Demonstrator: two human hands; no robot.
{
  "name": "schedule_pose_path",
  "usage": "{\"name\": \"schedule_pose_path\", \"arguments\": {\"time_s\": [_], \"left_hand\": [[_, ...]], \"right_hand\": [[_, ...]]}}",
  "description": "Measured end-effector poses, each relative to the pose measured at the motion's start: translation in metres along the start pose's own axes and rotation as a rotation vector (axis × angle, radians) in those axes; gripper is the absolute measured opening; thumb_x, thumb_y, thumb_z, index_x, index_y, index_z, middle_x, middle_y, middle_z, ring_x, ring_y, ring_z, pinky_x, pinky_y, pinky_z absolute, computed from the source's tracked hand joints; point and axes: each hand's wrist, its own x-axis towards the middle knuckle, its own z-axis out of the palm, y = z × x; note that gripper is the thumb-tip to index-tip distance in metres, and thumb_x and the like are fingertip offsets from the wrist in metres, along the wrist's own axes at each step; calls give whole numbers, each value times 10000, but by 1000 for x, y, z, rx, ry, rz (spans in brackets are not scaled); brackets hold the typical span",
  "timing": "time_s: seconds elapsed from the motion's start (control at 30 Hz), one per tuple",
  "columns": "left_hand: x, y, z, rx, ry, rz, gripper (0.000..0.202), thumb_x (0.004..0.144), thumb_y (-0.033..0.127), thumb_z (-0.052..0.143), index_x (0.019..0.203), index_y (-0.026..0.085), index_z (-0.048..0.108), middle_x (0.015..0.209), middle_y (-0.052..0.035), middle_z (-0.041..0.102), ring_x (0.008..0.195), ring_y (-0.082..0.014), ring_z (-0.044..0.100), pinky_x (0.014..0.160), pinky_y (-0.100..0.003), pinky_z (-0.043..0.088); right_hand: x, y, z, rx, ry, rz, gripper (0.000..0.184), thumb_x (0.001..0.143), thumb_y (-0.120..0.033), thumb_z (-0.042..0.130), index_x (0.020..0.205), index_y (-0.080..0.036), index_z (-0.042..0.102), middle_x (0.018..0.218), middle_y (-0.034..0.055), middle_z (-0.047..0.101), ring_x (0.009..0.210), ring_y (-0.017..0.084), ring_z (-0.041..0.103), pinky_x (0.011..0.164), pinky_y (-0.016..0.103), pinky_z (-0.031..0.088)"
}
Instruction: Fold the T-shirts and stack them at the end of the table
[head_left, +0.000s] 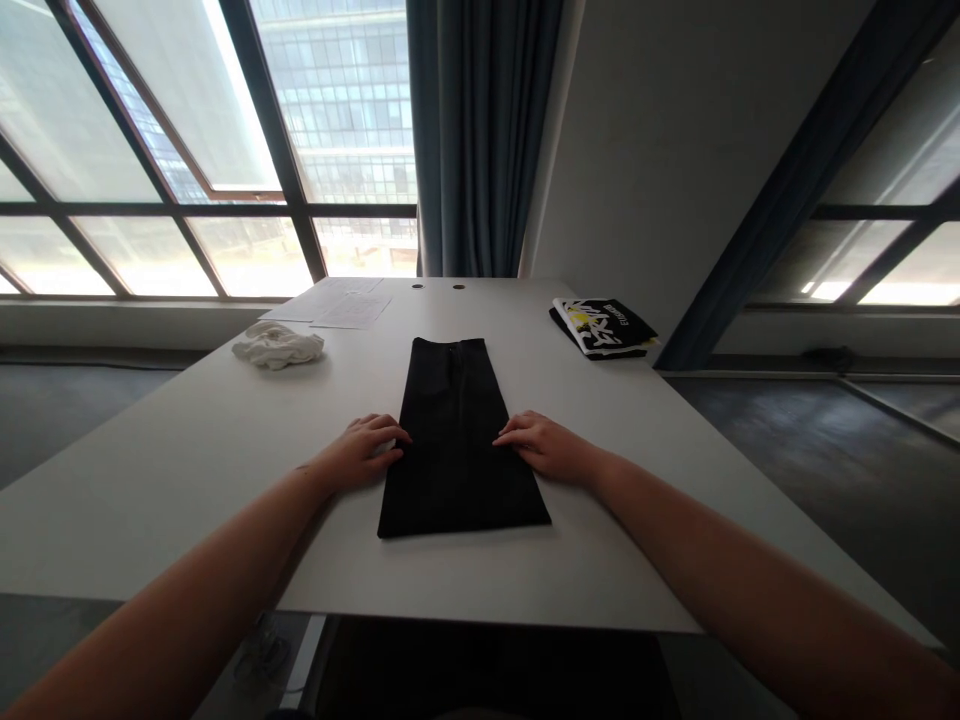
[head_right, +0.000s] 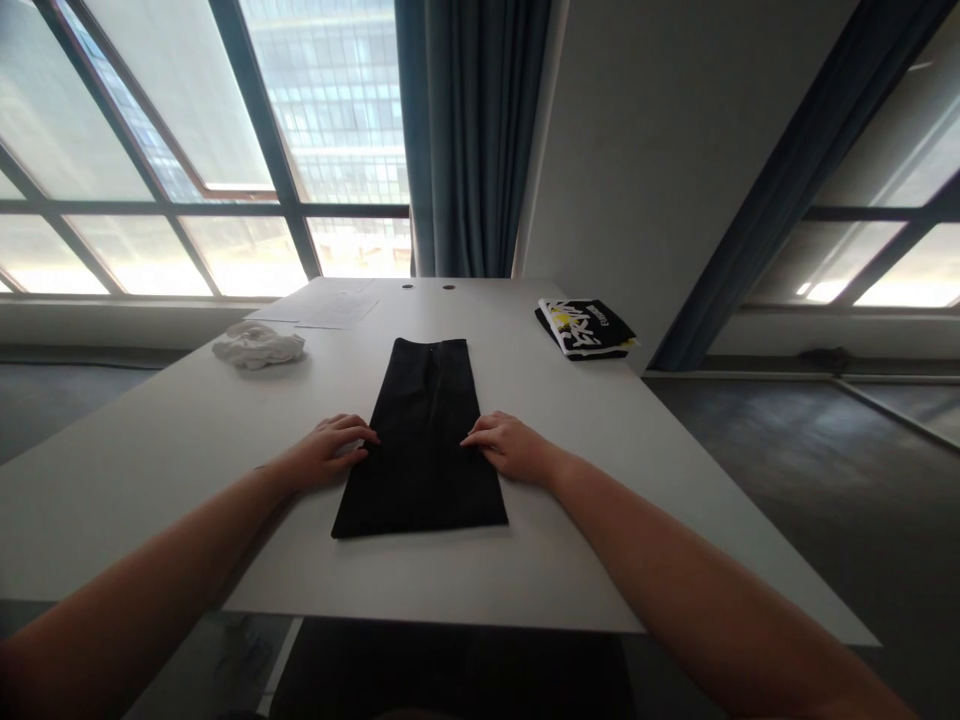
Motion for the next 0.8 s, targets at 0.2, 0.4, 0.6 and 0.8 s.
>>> {"name": "schedule_pose_path", "arguments": {"time_s": [0.2, 0.4, 0.6, 0.8], "left_hand": [[-4, -3, 3, -85, -10, 41, 334, 1000, 454, 492, 1159, 250, 704, 1183, -91, 659, 1132, -244, 607, 1045, -384, 473], [24, -42, 16, 175, 59, -171, 493, 1030, 526, 379, 1458, 358, 558, 1539, -62, 492, 1379, -312, 484, 1165, -532, 334], [94, -84, 22, 196, 42, -312, 583, 1025, 584, 345, 1535, 338, 484, 1608, -59, 445, 1494, -314, 365, 1219, -500, 255], [152, -120, 25, 172, 119, -434, 581, 1015, 581, 371, 1505, 308, 522, 1586, -79, 477, 1481, -318, 388, 1212, -513, 263]], "right_hand": [[-8, -11, 0, 12, 20, 28, 364, 909, -206, 666, 1269, -241, 703, 1154, 94, 649, 1136, 244, 576, 1046, 450, 477], [1, 32, 16, -93, 95, 239, 448, 1016, -396, 515, 1410, -210, 615, 1408, 153, 583, 1347, 294, 507, 1169, 497, 379], [49, 77, 22, -159, 18, 324, 526, 1059, -424, 376, 1508, -199, 530, 1563, 105, 501, 1490, 290, 366, 1255, 485, 229], [120, 121, 21, -204, -44, 609, 552, 1054, -493, 376, 1556, -281, 464, 1656, 28, 363, 1546, 337, 224, 1248, 529, 176]]}}
